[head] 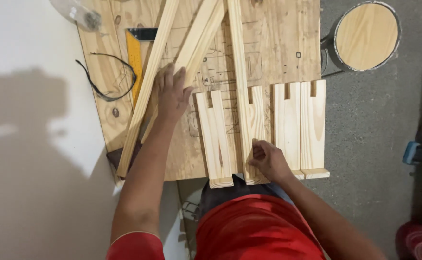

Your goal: Arranging and aligning notched wooden boards on a workbench to check fit or layout

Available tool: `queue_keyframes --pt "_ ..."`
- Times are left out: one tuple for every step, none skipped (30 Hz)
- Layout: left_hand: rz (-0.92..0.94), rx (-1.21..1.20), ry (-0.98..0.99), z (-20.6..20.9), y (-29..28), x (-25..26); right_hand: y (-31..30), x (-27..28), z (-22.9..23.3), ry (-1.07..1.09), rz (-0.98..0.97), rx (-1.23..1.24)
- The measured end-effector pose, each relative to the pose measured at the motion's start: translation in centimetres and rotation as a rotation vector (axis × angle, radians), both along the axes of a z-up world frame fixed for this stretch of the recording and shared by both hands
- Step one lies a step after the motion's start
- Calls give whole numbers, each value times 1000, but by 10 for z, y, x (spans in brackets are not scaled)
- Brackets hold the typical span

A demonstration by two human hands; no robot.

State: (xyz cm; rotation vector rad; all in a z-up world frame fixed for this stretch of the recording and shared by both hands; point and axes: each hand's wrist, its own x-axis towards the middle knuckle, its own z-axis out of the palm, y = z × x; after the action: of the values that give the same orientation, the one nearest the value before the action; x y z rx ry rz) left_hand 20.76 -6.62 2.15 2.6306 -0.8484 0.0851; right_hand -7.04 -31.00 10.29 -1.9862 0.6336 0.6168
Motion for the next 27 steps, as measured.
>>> queue_keyframes --pt "7 -39 -94 -10 1 -1 0 -4 -7 -2 -12 9" --pt "24 -73 -185 -18 7 -3 0 -8 -14 -2 -14 23" --pt "38 -69 -182 -10 8 -8 0 -7 -12 2 0 25" --pt "98 -108 -140 -1 10 -12 -1 -6 -10 7 -4 24" --pt "159 -147 -99 8 12 -16 -2 -4 -9 12 -8 22" --pt "171 -145 -105 10 29 -22 -3 -6 -11 7 5 23" --pt "283 -66 -210 12 45 -29 -4 -8 -12 13 44 1" --pt "366 4 -319 13 56 -26 -4 -10 -15 13 54 -27" --pt "352 -5 -330 -3 73 -25 -5 -5 -17 2 39 -32" --pt "426 85 -166 -19 92 -30 -4 -8 -17 -10 26 -23" --pt "497 178 -3 -36 112 -33 -2 -11 -17 -23 12 -15" --pt "504 180 0 -44 117 -33 -3 -13 -18 -20 20 -14" --pt "440 153 3 -53 122 -32 -3 -15 -20 -25 37 -20" --pt "373 126 4 -60 127 -28 -3 -15 -21 -31 51 -26" --pt "379 127 4 -40 120 -27 -4 -9 -20 -31 57 -25" --pt "383 140 -17 -19 114 -29 -3 -9 -18 -33 57 -34" --pt "388 153 -38 1 106 -31 -2 -10 -15 -34 57 -44" --pt "390 148 -43 16 100 -40 -3 -10 -21 -41 58 -48" --pt "394 136 -3 33 93 -49 -4 -10 -26 -53 63 -47" --pt "380 129 52 50 86 -61 -2 -18 -27 -50 50 -45" --pt "363 128 61 50 71 -75 0 -18 -23 -40 35 -48" --pt "381 349 -59 47 58 -93 -1 -17 -22 -53 43 -55" --pt "394 569 -181 44 45 -110 0 -15 -21 -66 52 -62" --pt "401 564 -190 80 25 -113 -2 -12 -22 -78 55 -66" --pt "461 312 205 116 4 -115 -3 -10 -22 -84 38 -60" --pt "499 58 610 151 -13 -127 0 -18 -22 -70 17 -48" --pt "499 64 618 129 -23 -132 4 -15 -14 -62 16 -44"
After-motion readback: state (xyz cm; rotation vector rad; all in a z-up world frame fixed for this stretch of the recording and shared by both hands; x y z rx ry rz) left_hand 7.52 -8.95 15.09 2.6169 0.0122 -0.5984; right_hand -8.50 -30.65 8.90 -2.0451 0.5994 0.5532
